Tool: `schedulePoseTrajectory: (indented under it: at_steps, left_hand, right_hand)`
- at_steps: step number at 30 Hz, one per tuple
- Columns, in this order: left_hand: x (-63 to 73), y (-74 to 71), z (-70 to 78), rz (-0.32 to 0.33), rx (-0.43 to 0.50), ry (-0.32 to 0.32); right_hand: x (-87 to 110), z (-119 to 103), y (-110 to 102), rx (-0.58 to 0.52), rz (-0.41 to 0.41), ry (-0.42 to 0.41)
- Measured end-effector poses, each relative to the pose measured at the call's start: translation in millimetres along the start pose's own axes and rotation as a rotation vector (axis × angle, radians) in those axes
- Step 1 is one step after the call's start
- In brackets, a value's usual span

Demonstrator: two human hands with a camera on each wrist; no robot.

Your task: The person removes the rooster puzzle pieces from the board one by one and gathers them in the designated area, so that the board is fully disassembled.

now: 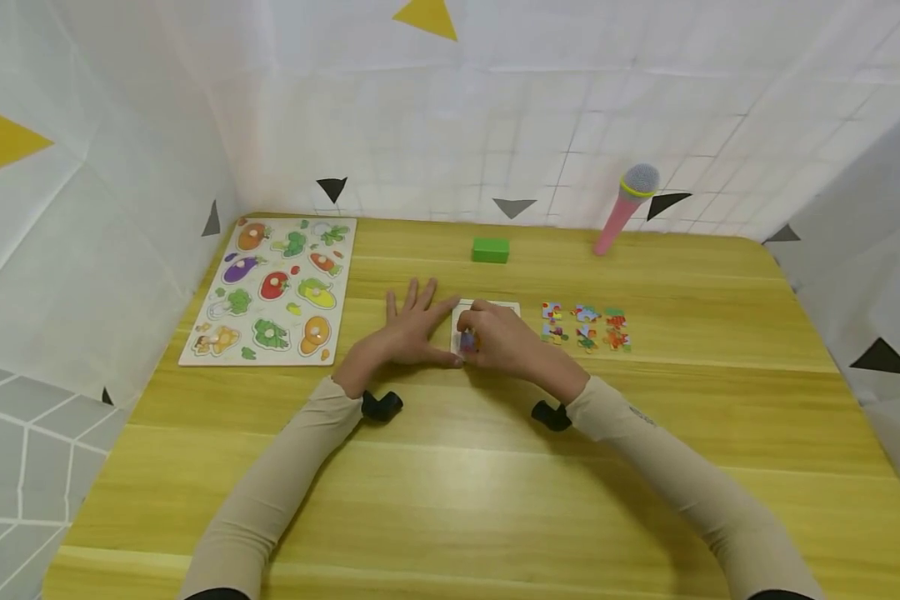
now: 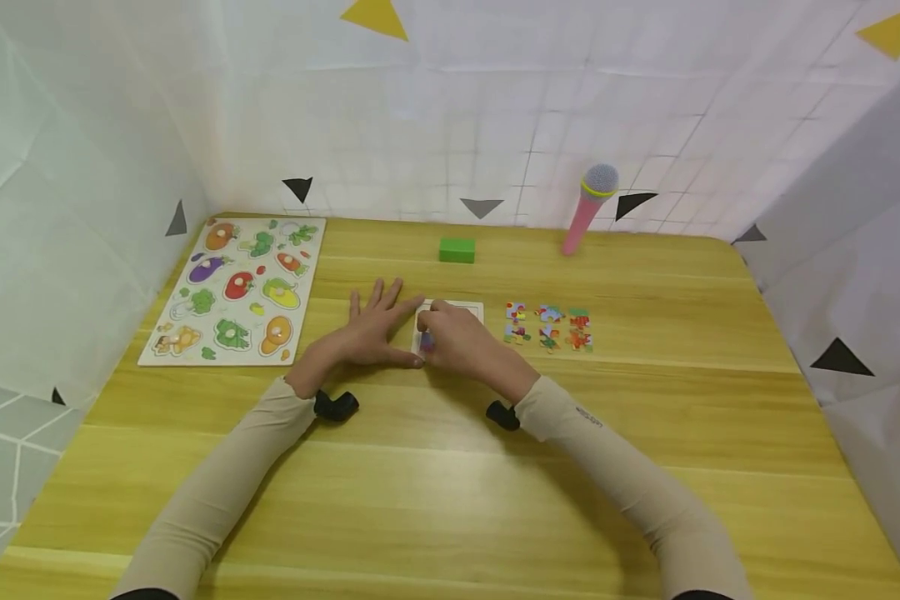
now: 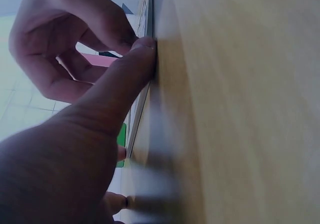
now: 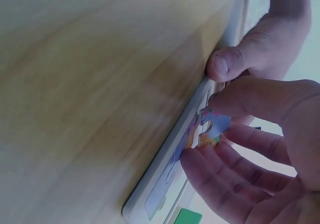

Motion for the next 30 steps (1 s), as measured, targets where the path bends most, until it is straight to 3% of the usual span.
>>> schedulePoseTrajectory:
  at_steps: [8,30]
  left_hand:
    - [-2.0,0.8,-1.8,-0.003,-0.018,-0.008]
    - [-1.0,0.1,1.0,-0.004,-0.007,-0.013]
  right_hand:
    - [10.0,2.2,-5.1,-0.106,-0.022,-0.026]
    - [54.5,13.3,-4.0,0.021,0.076,-0.095]
Point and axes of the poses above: each hand's wrist, its own x-axis away from the middle knuckle, its own y-axis out of the palm, z = x × y, the point moved 1 cm from there along -x, towards the middle knuckle, and after that the axes turned 12 degrees about -z, right-handed, at the moved point
